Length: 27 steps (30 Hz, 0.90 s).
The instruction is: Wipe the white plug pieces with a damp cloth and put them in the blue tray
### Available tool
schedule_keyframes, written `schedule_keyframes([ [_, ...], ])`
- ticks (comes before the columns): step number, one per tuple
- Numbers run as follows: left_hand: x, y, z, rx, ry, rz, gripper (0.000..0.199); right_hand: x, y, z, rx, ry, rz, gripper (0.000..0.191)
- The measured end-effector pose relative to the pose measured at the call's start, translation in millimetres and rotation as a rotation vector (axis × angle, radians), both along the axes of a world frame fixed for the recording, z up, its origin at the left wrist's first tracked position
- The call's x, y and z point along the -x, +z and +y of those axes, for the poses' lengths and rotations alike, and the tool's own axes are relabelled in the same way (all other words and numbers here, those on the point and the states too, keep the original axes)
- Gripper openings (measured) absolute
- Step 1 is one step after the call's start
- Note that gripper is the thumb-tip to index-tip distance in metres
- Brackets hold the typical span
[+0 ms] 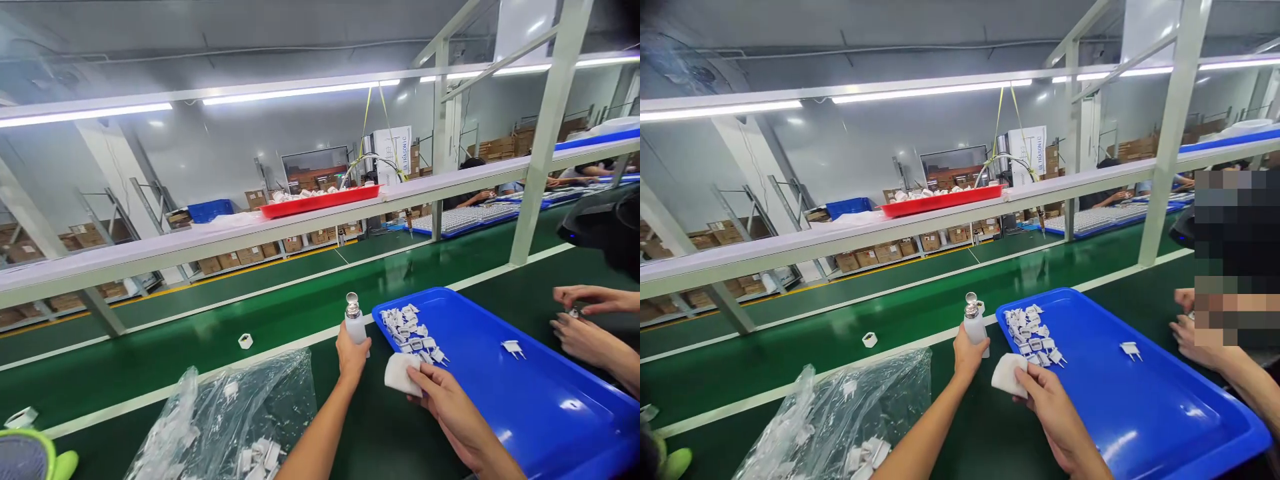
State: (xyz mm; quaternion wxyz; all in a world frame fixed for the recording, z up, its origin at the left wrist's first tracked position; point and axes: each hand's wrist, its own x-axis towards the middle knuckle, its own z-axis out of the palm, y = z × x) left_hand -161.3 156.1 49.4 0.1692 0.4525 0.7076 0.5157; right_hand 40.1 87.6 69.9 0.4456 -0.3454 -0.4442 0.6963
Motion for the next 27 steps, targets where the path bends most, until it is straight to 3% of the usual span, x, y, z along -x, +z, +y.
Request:
schedule_keyframes([
  [3, -1.7, 15.9, -28.2, -0.014, 0.018, -0.074, 0.091, -9.6, 10.1, 1.6, -0.031, 0.129, -0.030, 0.052],
  [4, -4.2, 22.8, -42.4, -0.017, 0.012, -0.111, 0.088, -11.8, 14.7, 2.2, -0.056, 0.166, -0.043, 0.050],
  [7, -14.1, 43.9, -92.2, 0.016, -0.170, -0.274, 0.037, -14.9, 31.5, 1.5, -0.165, 0.240, -0.081, 0.045],
  [10, -21.7, 60.6, -134.6, 0.153, -0.385, -0.544, 0.046, -13.2, 48.1, -5.9, -0.293, 0.259, -0.112, 0.034],
  [14, -24.3, 73.2, -156.5, 0.351, -0.637, -1.159, 0.060, -12.5, 55.4, -21.8, -0.622, 0.242, -0.302, 0.015],
  [17, -25.4, 78.9, -158.8, 0.241, -0.539, -1.263, 0.053, -17.4, 47.4, -30.7, -0.909, 0.205, -0.469, 0.033],
  [19, -27.4, 80.8, -160.5, 0.157, -0.473, -1.219, 0.047, -22.0, 39.9, -34.0, -0.957, 0.167, -0.480, 0.038],
  [23, -32.7, 78.6, -163.2, 0.046, -0.470, -1.104, 0.067, -27.3, 28.0, -38.1, -0.793, 0.104, -0.442, 0.030],
  [25, -35.5, 75.8, -162.3, 0.014, -0.462, -1.080, 0.070, -25.3, 22.3, -40.8, -0.530, 0.019, -0.316, 0.031],
  [27, -38.1, 72.9, -161.1, -0.026, -0.453, -1.046, 0.070, -19.4, 15.1, -44.3, -0.183, -0.038, -0.121, 0.049],
])
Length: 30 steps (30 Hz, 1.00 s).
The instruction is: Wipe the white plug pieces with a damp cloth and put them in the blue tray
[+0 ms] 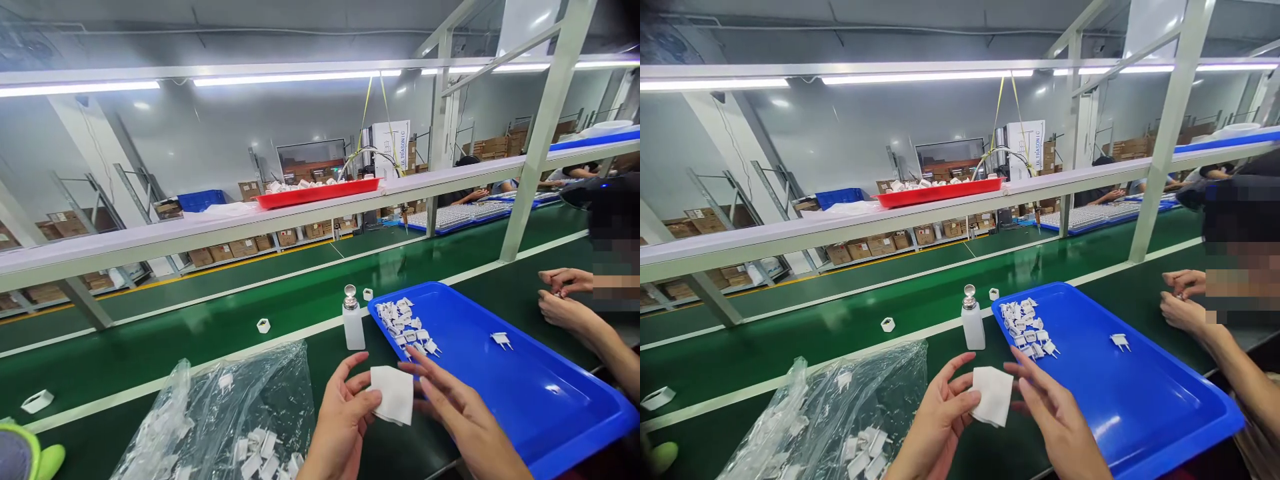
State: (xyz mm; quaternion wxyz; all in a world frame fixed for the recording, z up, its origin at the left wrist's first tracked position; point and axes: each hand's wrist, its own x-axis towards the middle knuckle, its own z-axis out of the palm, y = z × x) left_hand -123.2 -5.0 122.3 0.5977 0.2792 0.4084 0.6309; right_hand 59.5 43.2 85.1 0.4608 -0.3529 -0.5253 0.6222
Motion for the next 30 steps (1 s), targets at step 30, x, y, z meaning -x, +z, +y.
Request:
schedule_keyframes([
  [30, 50.5, -40.5, 152.1, -0.629, 0.441, 1.848, 0.068, 45.2, -32.4, 101.1, 0.390, -0.198, 0.414, 0.027],
])
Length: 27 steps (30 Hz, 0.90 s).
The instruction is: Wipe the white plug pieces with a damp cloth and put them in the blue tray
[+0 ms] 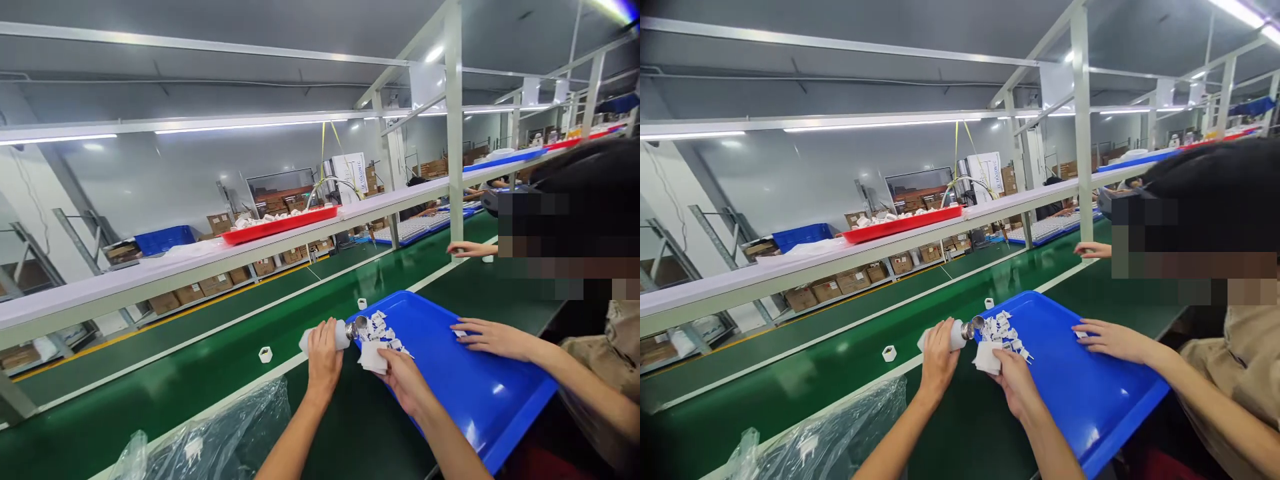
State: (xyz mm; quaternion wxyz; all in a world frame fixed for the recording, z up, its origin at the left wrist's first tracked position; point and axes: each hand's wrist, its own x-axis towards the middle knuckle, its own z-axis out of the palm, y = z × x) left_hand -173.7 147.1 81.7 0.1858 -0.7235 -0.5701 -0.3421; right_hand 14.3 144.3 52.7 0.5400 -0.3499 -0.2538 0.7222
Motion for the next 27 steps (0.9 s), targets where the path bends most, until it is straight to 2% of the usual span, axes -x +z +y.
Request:
schedule_keyframes([
  [5, 6.9, 24.7, -10.5, -0.047, -0.022, 0.339, 0.066, 15.4, 11.8, -2.1, 0.007, -0.005, 0.128, 0.027],
  [11, 6.8, 41.2, -18.6, -0.120, -0.011, 0.593, 0.058, 25.1, 17.8, -8.6, 0.026, 0.022, 0.192, 0.028],
  [17, 6.2, 49.9, -22.9, -0.173, 0.005, 0.673, 0.060, 28.3, 19.7, -7.3, 0.021, 0.032, 0.215, 0.029],
  [27, 6.3, 49.6, -23.7, -0.225, 0.038, 0.650, 0.061, 32.4, 16.7, -4.6, -0.024, 0.035, 0.243, 0.027],
])
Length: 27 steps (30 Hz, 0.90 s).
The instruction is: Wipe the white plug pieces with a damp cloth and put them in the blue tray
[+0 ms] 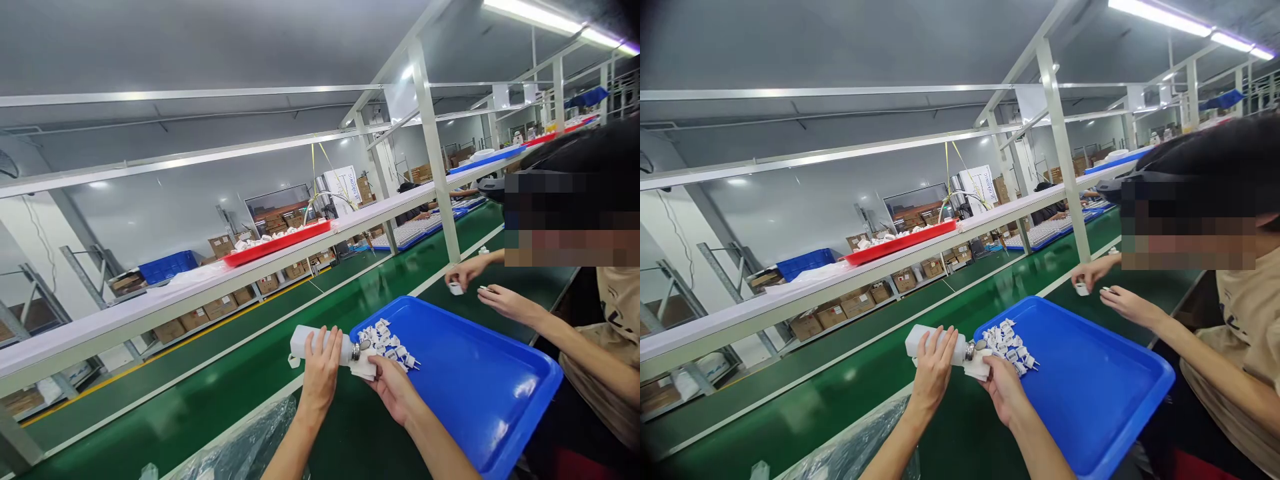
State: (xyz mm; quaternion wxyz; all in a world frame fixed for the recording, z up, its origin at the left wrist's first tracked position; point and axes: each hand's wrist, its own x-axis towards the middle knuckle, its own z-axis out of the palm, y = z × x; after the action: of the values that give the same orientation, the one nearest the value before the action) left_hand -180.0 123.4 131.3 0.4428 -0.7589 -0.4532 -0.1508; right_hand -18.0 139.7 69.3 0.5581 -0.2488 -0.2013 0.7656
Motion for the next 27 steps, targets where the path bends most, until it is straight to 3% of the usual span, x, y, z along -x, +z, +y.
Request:
schedule_keyframes([
  [9, 1.8, -3.8, -0.2, 0.036, -0.004, -0.062, 0.072, 2.5, -1.1, 2.1, -0.009, 0.004, -0.011, 0.027],
  [15, 1.2, -21.6, 1.5, 0.067, 0.020, -0.185, 0.067, 2.2, -3.2, 3.9, -0.022, -0.018, -0.040, 0.028],
  [24, -11.6, -47.1, 5.2, 0.211, 0.007, -0.633, 0.064, -4.2, -7.0, 1.4, -0.059, -0.068, -0.032, 0.024],
  [27, -11.7, -56.7, 17.5, 0.241, 0.025, -0.865, 0.050, -11.1, -6.7, -0.7, -0.042, -0.083, -0.015, 0.023],
])
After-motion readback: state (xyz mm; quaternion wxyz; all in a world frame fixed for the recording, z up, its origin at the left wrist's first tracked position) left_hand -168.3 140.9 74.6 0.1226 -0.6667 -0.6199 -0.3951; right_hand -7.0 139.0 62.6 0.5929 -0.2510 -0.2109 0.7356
